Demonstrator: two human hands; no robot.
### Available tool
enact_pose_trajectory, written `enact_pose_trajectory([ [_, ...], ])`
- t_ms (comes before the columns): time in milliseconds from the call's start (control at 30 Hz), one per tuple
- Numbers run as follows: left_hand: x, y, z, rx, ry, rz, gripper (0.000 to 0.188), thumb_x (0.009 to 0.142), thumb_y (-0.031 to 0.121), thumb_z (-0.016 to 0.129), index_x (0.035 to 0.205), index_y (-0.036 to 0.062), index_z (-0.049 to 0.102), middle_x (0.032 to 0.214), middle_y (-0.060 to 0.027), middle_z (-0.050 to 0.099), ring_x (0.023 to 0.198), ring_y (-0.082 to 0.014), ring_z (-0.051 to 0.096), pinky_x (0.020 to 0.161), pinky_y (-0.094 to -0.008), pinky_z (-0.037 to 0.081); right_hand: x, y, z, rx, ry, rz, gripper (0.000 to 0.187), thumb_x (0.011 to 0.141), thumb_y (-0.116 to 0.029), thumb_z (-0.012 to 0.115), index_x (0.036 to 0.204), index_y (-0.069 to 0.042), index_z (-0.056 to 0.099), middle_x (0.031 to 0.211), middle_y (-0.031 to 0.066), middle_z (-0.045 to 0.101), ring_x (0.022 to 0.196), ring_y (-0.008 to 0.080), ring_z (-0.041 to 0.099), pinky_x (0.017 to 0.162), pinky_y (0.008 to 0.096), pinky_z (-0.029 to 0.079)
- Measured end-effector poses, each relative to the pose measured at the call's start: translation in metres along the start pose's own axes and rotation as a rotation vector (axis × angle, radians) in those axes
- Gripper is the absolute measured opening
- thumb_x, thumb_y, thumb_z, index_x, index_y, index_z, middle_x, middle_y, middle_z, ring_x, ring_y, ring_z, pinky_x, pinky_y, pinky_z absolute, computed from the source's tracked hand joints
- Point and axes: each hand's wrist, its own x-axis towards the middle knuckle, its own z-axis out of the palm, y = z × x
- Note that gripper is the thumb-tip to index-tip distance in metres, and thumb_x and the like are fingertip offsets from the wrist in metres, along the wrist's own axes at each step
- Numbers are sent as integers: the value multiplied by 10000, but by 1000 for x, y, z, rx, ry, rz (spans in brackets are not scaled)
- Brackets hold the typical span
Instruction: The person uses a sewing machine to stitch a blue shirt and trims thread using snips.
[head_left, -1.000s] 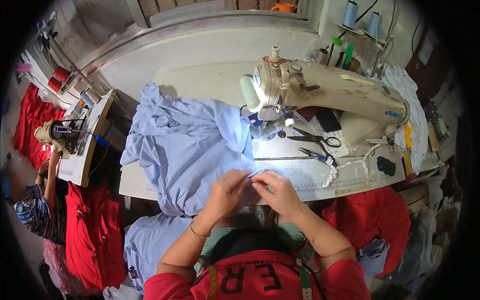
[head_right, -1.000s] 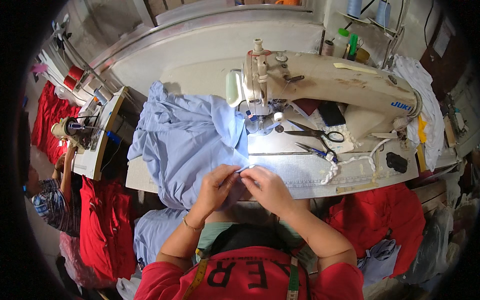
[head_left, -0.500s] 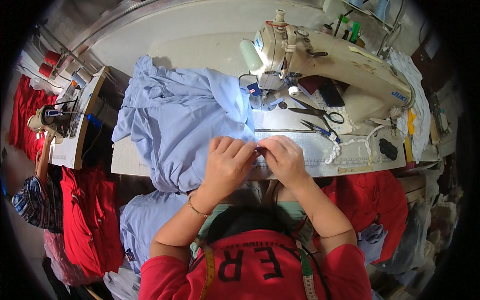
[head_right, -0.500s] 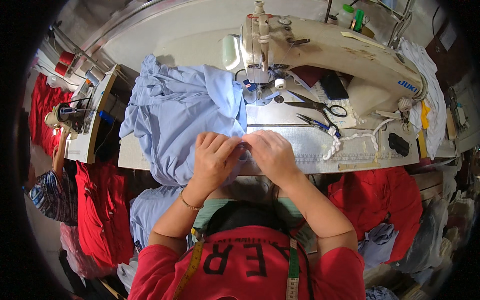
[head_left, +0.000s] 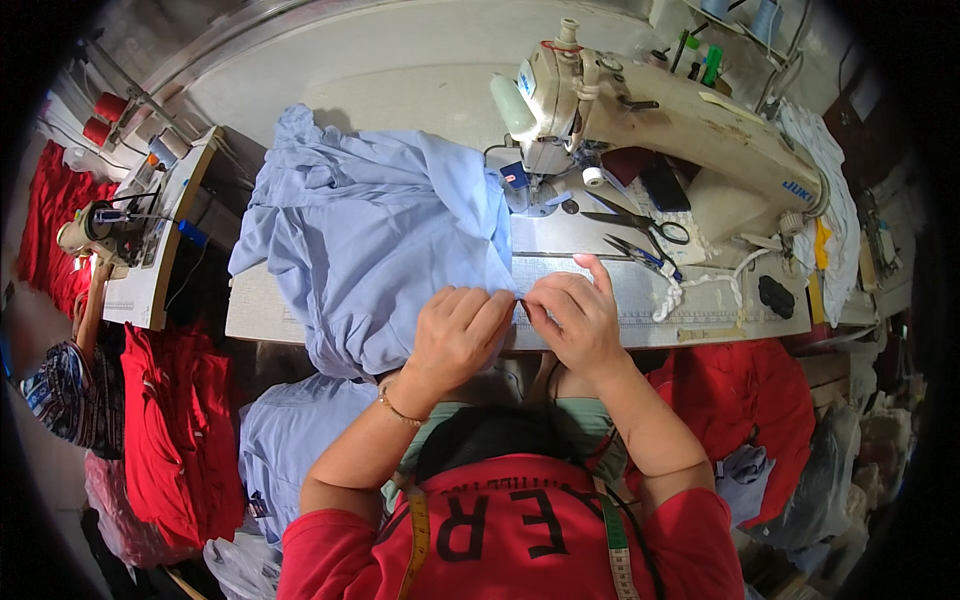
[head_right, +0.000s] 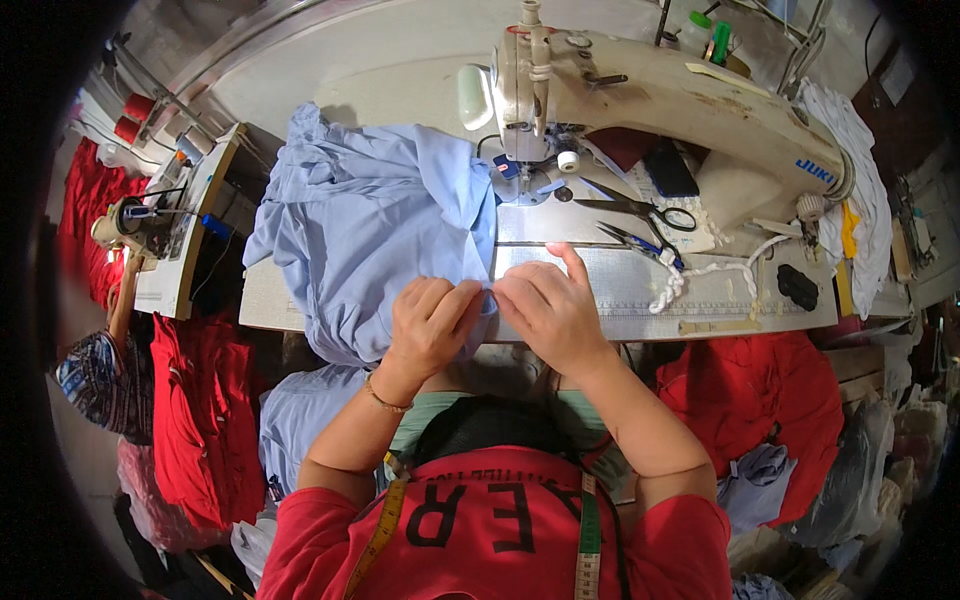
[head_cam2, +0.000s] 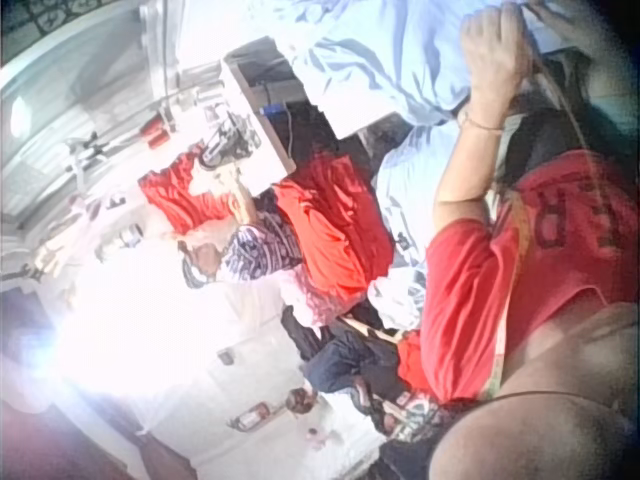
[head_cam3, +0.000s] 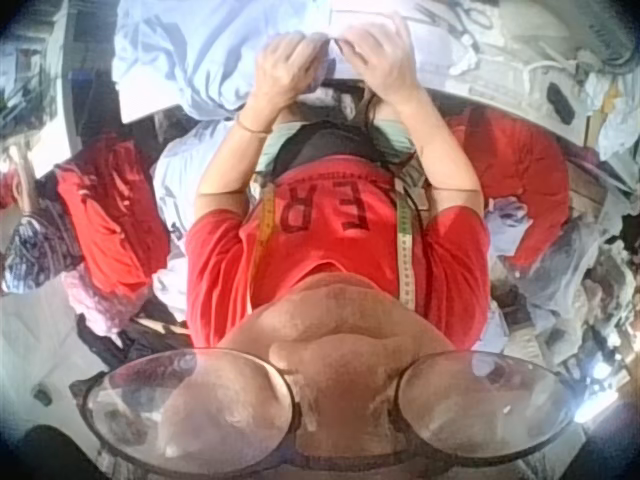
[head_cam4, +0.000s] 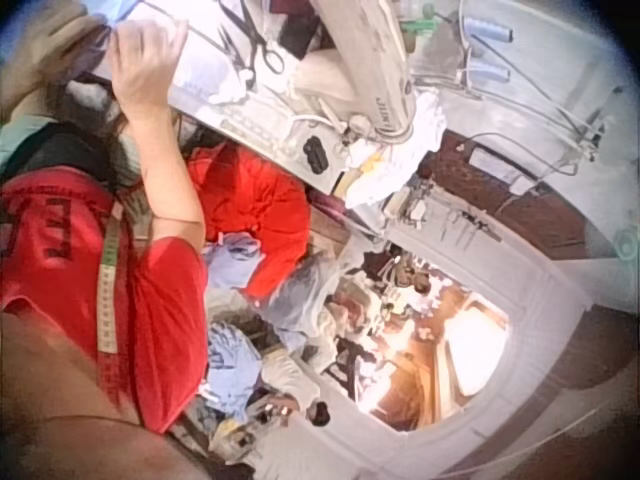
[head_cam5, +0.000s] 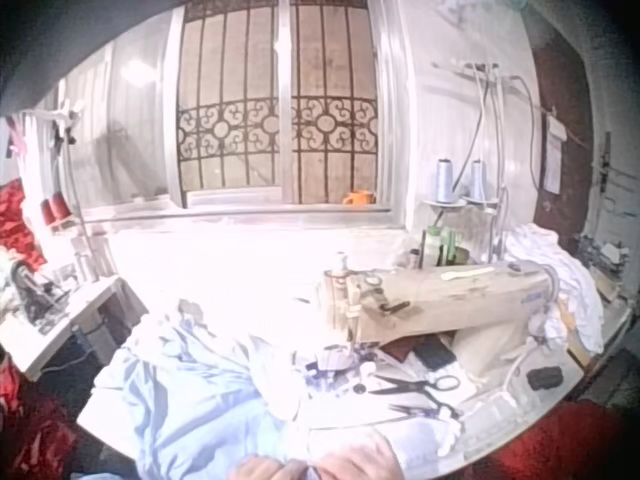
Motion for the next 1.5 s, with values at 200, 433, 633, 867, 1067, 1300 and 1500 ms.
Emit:
enact_pose_trajectory([
  [200,-1,4,2,-54,149,-63,220,663,1,705,854,40,601,676,-38,480,563,-198,472,498,-322,386,-1,-18,7,164,55,169,203,728,-8,672,892,-92,589,845,25,638,801,188,616,968,437,351],
  [433,-7,4,4,-92,218,-94,262,645,-45,700,878,32,607,727,-49,536,584,-203,494,508,-314,412,-3,-31,16,424,89,374,119,786,-34,642,896,-49,602,817,60,634,781,241,613,943,436,373],
  [633,-10,5,0,-152,208,-104,289,640,-83,685,905,11,615,731,-62,558,598,-209,527,521,-311,433,-10,-38,22,752,68,646,101,840,-35,606,937,-17,631,859,76,639,809,192,601,870,320,431],
  [867,-14,3,-8,-224,174,-113,320,650,-56,704,950,3,611,779,-85,563,647,-237,547,552,-330,452,-12,-47,7,1153,-96,924,258,895,-35,534,1132,48,593,1068,59,624,910,110,576,796,218,451],
  [1067,-17,2,-12,-353,169,-217,331,682,-13,730,994,-6,620,839,-114,601,693,-273,574,595,-329,474,-7,-46,-9,1702,-166,982,396,874,-17,516,1265,43,509,1158,77,594,1048,136,551,946,266,414],
  [1300,-29,-2,-17,-803,81,-703,167,873,66,628,1010,-29,626,854,-81,650,740,-133,587,640,-260,470,10,-49,-11,1263,-301,797,403,860,-37,549,1262,-14,525,1159,39,579,981,129,546,890,256,415],
  [1500,-33,-1,-22,-1117,177,-951,174,929,126,580,1016,-9,648,821,8,618,714,-60,527,659,-192,427,36,-31,8,767,-271,467,301,840,-91,621,1132,-24,588,1026,61,602,808,147,556,746,283,454],
])
